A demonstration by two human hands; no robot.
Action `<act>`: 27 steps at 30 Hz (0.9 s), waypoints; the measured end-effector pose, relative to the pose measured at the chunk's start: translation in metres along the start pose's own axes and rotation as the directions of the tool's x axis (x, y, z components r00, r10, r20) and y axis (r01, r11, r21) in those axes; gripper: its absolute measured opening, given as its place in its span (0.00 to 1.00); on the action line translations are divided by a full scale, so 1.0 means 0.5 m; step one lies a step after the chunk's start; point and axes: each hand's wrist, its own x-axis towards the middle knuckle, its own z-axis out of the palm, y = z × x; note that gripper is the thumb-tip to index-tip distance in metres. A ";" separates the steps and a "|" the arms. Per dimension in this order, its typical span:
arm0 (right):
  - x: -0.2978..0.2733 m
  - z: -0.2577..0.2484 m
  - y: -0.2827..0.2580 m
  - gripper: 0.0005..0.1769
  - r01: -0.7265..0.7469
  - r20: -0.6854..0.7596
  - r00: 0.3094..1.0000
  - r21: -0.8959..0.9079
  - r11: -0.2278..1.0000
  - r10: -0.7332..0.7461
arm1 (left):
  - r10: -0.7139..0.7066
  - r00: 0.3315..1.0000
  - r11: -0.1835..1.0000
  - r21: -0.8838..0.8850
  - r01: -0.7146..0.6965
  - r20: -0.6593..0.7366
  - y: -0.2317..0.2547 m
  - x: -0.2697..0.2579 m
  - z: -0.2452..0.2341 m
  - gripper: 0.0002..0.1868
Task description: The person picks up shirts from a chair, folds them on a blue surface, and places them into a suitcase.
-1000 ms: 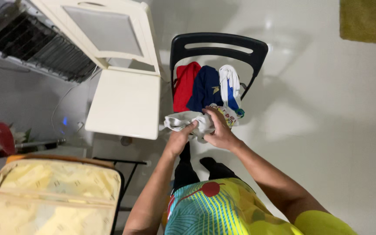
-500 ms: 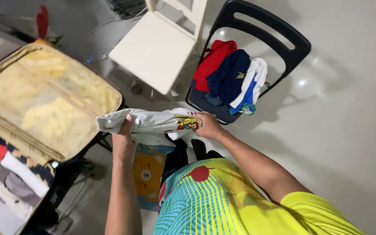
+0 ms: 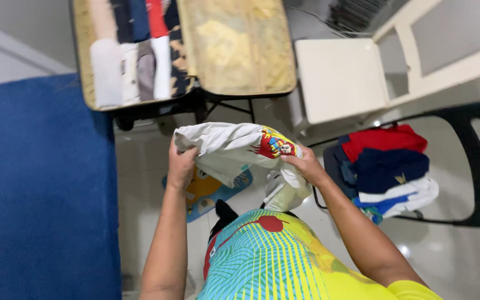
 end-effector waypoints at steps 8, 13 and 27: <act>0.094 0.267 -0.184 0.26 -0.096 0.413 0.910 0.158 0.983 0.022 | 0.079 0.979 0.993 -0.070 -0.093 -0.187 0.064 -0.122 -0.228 0.61; 0.137 0.472 -0.280 0.33 0.146 0.574 0.812 -0.029 0.989 -0.103 | 0.248 0.947 0.917 0.364 -0.162 -0.202 0.131 -0.199 -0.371 0.72; 0.199 1.063 -0.512 0.17 0.699 0.810 0.557 -0.338 0.631 -0.184 | 0.514 0.479 0.818 0.575 -0.024 -0.712 0.316 -0.452 -0.790 0.11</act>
